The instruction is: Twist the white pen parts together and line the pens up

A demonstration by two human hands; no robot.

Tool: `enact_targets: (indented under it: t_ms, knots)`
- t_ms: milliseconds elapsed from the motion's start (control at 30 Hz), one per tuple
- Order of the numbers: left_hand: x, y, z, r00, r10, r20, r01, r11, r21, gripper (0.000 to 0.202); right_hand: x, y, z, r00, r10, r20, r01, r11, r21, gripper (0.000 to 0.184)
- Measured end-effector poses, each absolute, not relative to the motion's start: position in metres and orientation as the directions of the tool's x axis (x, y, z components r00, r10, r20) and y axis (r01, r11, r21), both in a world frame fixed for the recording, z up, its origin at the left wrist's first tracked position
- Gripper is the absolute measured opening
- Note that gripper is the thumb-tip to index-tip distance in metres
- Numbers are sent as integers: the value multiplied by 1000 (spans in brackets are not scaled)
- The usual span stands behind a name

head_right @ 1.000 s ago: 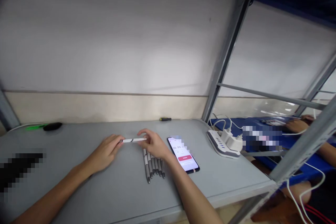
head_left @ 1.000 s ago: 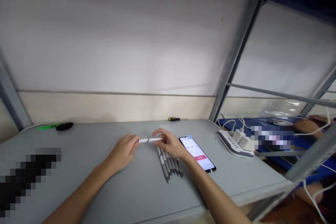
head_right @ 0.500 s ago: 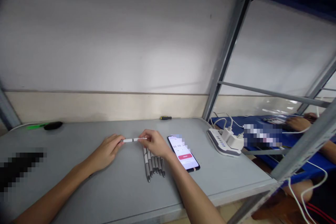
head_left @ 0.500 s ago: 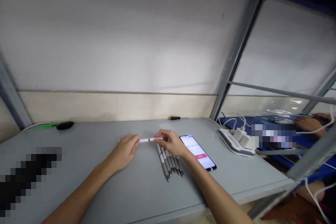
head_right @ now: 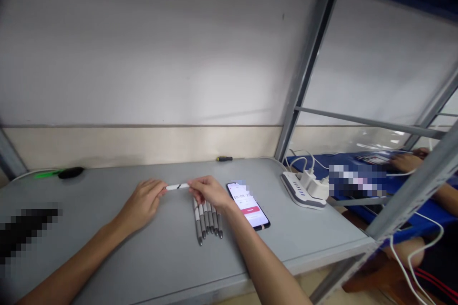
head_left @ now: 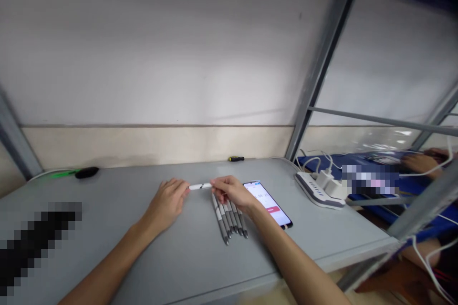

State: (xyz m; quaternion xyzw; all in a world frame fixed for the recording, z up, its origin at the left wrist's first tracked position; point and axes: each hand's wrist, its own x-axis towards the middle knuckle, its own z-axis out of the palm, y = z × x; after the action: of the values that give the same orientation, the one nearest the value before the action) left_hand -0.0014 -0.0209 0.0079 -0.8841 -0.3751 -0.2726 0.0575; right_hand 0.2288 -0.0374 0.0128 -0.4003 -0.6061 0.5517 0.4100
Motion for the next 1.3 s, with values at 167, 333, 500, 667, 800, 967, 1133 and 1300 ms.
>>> enact_targets:
  t_ms: [167, 333, 500, 667, 800, 967, 1133, 1300]
  knots:
    - [-5, -20, 10, 538, 676, 503, 623, -721, 302, 35, 226, -31, 14, -191, 977, 95, -428, 4, -904, 26]
    - [-7, -17, 10, 492, 730, 475, 715, -649, 258, 36, 236, -24, 11, -211, 976, 55, -740, -122, -661, 24]
    - [-13, -10, 4, 326, 838, 438, 912, -400, 86, 25, 237, -24, 12, -167, 978, 125, -717, -34, -696, 27]
    - [-22, -5, -2, 204, 932, 299, 974, -225, 36, 24, 234, -27, 14, -148, 975, 168, -697, 18, -716, 28]
    - [-24, -5, -3, 162, 959, 235, 983, -178, 49, 29, 233, -28, 14, -162, 968, 192, -678, 32, -734, 25]
    - [-23, -3, -6, 156, 964, 213, 980, -178, 89, 35, 232, -30, 16, -151, 970, 192, -609, 62, -791, 30]
    - [-24, -3, -7, 137, 971, 197, 981, -160, 108, 40, 231, -30, 17, -80, 977, 195, -579, 114, -807, 27]
    - [-25, -3, -7, 120, 978, 169, 983, -141, 116, 41, 230, -30, 17, -47, 979, 196, -562, 136, -816, 26]
